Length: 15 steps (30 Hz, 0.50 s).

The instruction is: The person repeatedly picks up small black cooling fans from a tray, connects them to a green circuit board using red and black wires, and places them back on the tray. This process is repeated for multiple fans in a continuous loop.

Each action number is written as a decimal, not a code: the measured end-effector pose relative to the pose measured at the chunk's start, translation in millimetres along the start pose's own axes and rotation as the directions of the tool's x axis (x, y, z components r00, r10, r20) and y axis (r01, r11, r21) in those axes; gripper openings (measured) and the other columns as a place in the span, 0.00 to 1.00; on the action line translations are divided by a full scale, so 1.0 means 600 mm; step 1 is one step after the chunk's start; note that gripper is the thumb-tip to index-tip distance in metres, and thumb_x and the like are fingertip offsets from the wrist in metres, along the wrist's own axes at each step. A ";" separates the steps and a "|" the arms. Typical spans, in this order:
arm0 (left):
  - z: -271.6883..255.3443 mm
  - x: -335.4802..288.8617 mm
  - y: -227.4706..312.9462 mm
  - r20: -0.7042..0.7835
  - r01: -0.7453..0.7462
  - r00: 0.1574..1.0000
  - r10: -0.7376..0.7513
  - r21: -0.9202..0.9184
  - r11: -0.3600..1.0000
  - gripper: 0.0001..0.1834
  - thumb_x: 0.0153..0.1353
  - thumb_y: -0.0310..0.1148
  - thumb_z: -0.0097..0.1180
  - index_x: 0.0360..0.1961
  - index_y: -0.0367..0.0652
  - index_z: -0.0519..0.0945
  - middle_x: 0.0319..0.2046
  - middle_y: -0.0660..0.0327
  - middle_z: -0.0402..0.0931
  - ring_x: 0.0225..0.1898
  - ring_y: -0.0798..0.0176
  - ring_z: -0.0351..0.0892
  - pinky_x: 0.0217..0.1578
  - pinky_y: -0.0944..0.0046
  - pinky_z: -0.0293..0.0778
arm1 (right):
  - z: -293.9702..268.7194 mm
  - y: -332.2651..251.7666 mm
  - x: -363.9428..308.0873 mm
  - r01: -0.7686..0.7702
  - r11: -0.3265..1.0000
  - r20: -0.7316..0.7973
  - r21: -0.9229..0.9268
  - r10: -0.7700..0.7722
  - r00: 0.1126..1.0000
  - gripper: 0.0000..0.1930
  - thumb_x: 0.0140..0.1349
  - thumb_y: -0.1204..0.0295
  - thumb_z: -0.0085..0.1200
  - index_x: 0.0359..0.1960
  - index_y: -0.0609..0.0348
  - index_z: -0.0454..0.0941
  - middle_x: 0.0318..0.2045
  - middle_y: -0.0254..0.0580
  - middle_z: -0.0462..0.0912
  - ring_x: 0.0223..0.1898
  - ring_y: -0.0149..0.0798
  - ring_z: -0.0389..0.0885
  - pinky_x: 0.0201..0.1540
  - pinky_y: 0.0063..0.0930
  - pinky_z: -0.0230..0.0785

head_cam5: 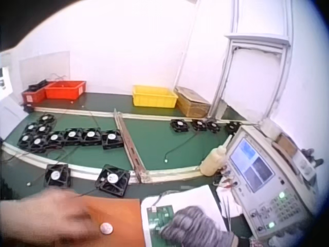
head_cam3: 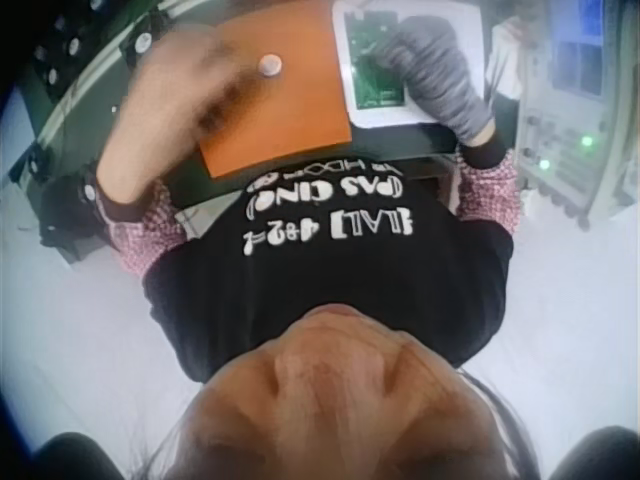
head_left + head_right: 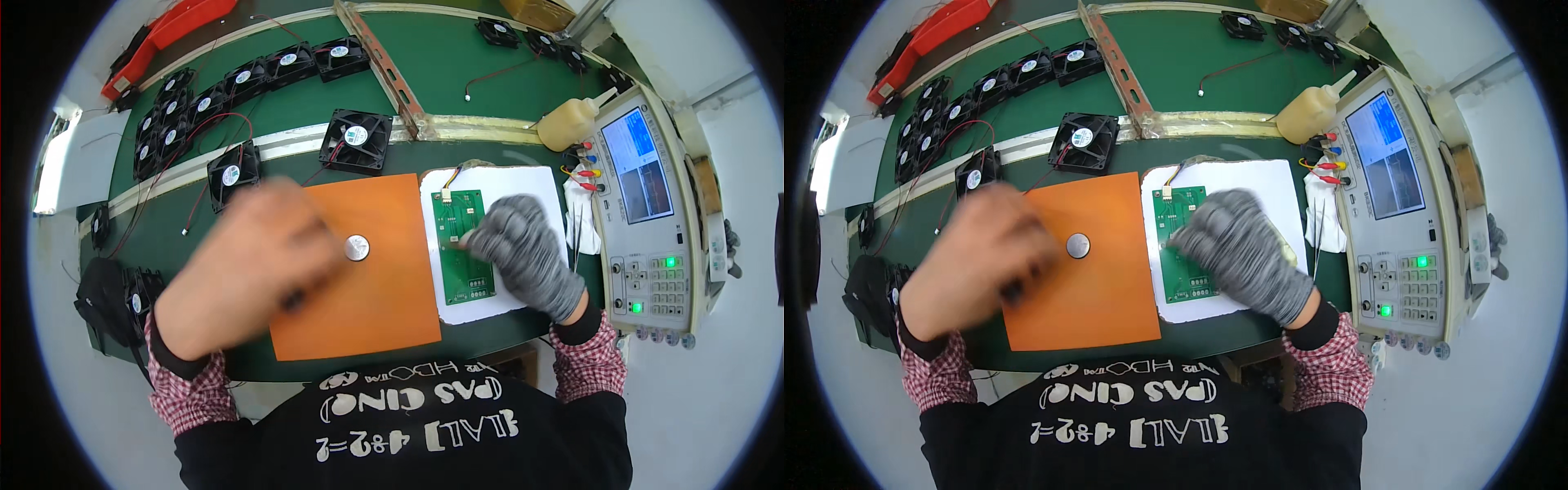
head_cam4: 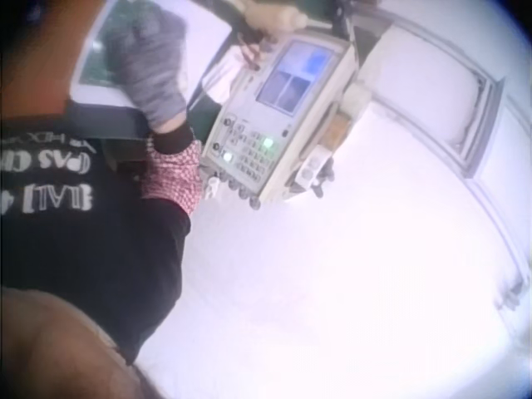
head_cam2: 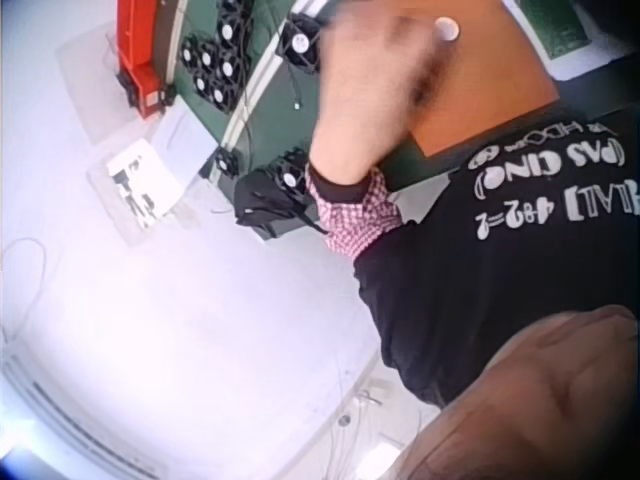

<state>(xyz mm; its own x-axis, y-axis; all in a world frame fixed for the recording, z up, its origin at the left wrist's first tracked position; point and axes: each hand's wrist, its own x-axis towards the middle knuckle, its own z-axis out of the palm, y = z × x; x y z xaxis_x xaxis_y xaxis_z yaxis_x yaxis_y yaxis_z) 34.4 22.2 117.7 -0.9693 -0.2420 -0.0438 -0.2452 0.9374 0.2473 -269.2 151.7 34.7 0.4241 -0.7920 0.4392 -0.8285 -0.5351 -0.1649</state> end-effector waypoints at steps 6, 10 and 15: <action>0.052 -0.006 -0.027 -0.463 0.208 0.886 -0.015 0.368 0.906 0.26 0.47 0.19 0.57 0.49 0.52 0.77 0.63 0.52 0.66 0.67 0.44 0.61 0.64 0.46 0.63 | 0.024 0.017 -0.009 -0.501 0.674 0.027 0.543 0.582 0.813 0.08 0.53 0.74 0.64 0.35 0.59 0.84 0.29 0.40 0.78 0.34 0.42 0.79 0.39 0.34 0.72; 0.086 0.019 0.024 -0.211 -0.094 0.968 0.137 0.204 0.975 0.19 0.53 0.26 0.56 0.48 0.55 0.78 0.62 0.52 0.67 0.65 0.46 0.65 0.64 0.46 0.64 | 0.041 0.019 -0.012 -0.505 0.525 0.100 0.685 0.618 0.780 0.07 0.55 0.77 0.63 0.36 0.61 0.84 0.30 0.41 0.81 0.34 0.38 0.81 0.41 0.30 0.73; 0.115 0.007 -0.028 -0.443 0.121 0.885 -0.145 -0.081 0.989 0.27 0.49 0.24 0.61 0.54 0.42 0.75 0.57 0.51 0.70 0.54 0.48 0.73 0.56 0.54 0.68 | 0.052 0.014 -0.018 -0.467 0.643 0.055 0.607 0.552 0.832 0.06 0.55 0.78 0.63 0.35 0.61 0.84 0.31 0.40 0.81 0.35 0.37 0.81 0.42 0.29 0.74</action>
<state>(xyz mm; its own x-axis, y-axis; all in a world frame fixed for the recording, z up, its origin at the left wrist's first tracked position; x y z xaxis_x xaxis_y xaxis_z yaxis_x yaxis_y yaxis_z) 32.8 22.8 46.4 -0.8137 -0.4607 0.3546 -0.3587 0.8778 0.3174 -269.3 146.5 0.9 -0.0841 -0.9706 0.2256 -0.5087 -0.1528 -0.8473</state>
